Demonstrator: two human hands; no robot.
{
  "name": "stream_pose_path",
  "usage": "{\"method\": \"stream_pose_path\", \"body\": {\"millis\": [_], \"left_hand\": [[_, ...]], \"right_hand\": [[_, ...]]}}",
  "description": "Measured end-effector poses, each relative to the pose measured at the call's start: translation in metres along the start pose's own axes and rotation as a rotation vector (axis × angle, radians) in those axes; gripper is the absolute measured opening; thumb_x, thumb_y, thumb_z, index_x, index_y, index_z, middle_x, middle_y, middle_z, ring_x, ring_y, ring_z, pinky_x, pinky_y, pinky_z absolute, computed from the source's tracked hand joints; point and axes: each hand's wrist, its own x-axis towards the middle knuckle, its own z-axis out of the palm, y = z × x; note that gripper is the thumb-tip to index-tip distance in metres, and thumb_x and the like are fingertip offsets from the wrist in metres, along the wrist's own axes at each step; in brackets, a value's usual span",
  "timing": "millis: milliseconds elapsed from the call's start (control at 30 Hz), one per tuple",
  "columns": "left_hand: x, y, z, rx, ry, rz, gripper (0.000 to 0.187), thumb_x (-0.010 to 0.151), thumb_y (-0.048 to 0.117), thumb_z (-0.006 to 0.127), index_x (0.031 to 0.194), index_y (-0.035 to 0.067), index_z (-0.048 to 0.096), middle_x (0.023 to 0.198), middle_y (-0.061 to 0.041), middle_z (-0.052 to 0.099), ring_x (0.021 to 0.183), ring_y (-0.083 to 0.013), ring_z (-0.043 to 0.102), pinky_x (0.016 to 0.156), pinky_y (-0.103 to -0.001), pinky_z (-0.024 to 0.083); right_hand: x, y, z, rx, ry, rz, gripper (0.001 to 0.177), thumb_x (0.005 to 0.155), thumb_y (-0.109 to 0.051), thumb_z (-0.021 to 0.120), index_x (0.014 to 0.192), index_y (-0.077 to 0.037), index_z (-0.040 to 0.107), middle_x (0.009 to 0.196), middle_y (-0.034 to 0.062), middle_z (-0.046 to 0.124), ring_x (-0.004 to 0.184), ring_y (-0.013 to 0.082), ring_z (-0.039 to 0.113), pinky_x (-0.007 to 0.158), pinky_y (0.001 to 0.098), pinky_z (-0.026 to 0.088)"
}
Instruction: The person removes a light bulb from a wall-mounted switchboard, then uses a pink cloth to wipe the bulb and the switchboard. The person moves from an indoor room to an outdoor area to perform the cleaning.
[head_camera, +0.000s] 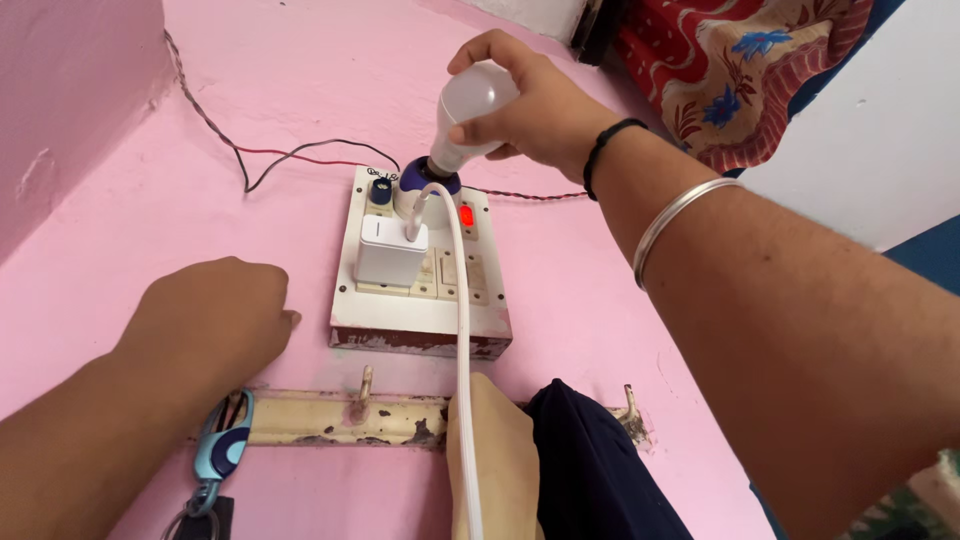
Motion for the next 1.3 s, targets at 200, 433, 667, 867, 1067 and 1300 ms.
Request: {"method": "stream_pose_path", "body": {"millis": [200, 433, 667, 867, 1067, 1300], "left_hand": [[-0.005, 0.008, -0.014, -0.001, -0.103, -0.022, 0.036, 0.1, 0.044, 0.057, 0.103, 0.014, 0.076, 0.1, -0.01, 0.077, 0.101, -0.0281, 0.073, 0.089, -0.044, 0.058], [0.003, 0.008, -0.015, -0.007, -0.043, 0.007, 0.039, 0.096, 0.05, 0.057, 0.105, 0.017, 0.075, 0.104, -0.009, 0.076, 0.104, -0.0283, 0.072, 0.089, -0.045, 0.057], [0.004, 0.011, -0.022, -0.039, -0.026, 0.029, 0.034, 0.095, 0.045, 0.059, 0.109, 0.018, 0.074, 0.108, -0.008, 0.075, 0.106, -0.0283, 0.071, 0.088, -0.046, 0.057], [-0.009, 0.016, -0.034, -0.046, -0.06, 0.045, 0.033, 0.093, 0.045, 0.061, 0.109, 0.019, 0.073, 0.109, -0.008, 0.075, 0.108, -0.0274, 0.07, 0.091, -0.045, 0.056], [-0.019, 0.009, -0.037, -0.022, -0.135, 0.037, 0.032, 0.097, 0.044, 0.057, 0.109, 0.018, 0.07, 0.106, -0.007, 0.075, 0.108, -0.0267, 0.07, 0.091, -0.045, 0.057], [-0.026, -0.008, -0.028, 0.023, -0.125, 0.054, 0.033, 0.097, 0.045, 0.056, 0.107, 0.016, 0.069, 0.107, -0.006, 0.073, 0.111, -0.0261, 0.067, 0.093, -0.045, 0.057]], "right_hand": [[0.004, -0.005, 0.001, -0.335, 0.064, -0.246, 0.06, 0.073, -0.015, 0.092, 0.125, -0.018, 0.063, 0.115, 0.005, 0.073, 0.11, 0.0213, 0.071, 0.093, 0.0355, 0.058], [0.001, -0.006, 0.01, -0.546, 0.131, -0.274, 0.069, 0.067, -0.013, 0.093, 0.128, -0.018, 0.06, 0.115, 0.012, 0.069, 0.108, 0.0305, 0.067, 0.091, 0.0413, 0.054], [-0.005, -0.006, 0.019, -0.551, 0.228, -0.281, 0.071, 0.07, -0.021, 0.093, 0.134, -0.018, 0.061, 0.115, 0.0175, 0.069, 0.107, 0.0348, 0.068, 0.094, 0.0432, 0.053], [-0.006, -0.011, 0.02, -0.533, 0.221, -0.241, 0.072, 0.069, -0.019, 0.092, 0.135, -0.019, 0.062, 0.116, 0.0189, 0.066, 0.106, 0.0353, 0.066, 0.094, 0.0431, 0.053], [-0.003, -0.027, 0.016, -0.507, 0.112, -0.106, 0.076, 0.07, -0.011, 0.086, 0.14, -0.021, 0.058, 0.122, 0.0102, 0.07, 0.11, 0.0278, 0.068, 0.095, 0.0386, 0.054], [-0.002, -0.025, 0.017, -0.529, 0.132, -0.179, 0.075, 0.07, -0.012, 0.088, 0.139, -0.019, 0.059, 0.12, 0.0115, 0.072, 0.11, 0.0277, 0.068, 0.095, 0.038, 0.053]]}}
